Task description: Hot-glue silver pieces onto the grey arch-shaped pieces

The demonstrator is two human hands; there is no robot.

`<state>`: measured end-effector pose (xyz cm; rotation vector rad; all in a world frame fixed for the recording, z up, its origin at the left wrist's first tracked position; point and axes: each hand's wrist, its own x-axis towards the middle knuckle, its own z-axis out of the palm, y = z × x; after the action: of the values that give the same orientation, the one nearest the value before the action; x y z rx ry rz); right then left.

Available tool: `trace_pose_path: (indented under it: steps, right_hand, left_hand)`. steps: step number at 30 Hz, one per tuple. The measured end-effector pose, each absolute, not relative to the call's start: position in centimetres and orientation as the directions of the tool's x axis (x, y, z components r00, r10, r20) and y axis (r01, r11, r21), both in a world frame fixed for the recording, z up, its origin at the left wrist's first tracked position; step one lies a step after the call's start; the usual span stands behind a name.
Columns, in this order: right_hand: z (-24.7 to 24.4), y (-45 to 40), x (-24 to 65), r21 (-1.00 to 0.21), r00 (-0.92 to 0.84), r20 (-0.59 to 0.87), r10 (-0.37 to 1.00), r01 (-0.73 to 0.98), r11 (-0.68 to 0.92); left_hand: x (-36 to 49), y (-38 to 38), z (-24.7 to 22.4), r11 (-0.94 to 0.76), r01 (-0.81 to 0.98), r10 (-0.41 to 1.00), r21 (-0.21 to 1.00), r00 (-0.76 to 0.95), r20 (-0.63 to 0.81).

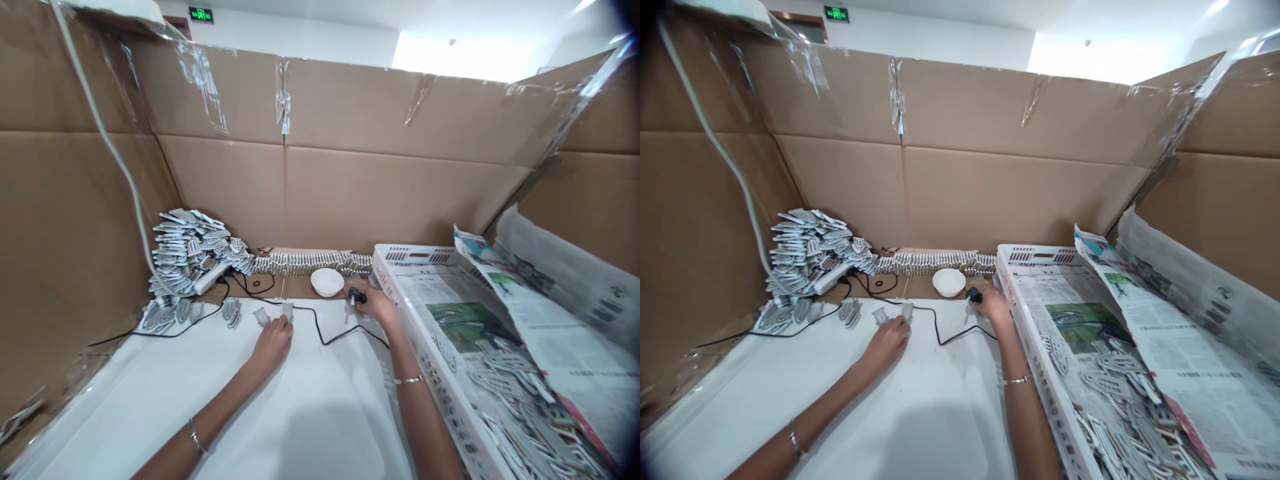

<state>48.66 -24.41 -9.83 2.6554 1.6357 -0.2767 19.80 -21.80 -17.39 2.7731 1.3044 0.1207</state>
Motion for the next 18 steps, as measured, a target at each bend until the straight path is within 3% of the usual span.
trace_pose_path:
  steps: [8,18]
  right_hand:
    - [-10.8,-25.0,48.9,-0.087,0.451,-0.147,0.880,0.881,-0.466]
    - [-12.1,-23.9,48.1,-0.060,0.529,-0.109,0.842,0.842,-0.537]
  left_hand:
    - [18.0,-23.7,-18.5,-0.618,0.769,0.786,0.162,0.599,0.155]
    - [13.1,-22.4,-16.3,-0.520,0.772,0.850,0.364,0.429,0.306]
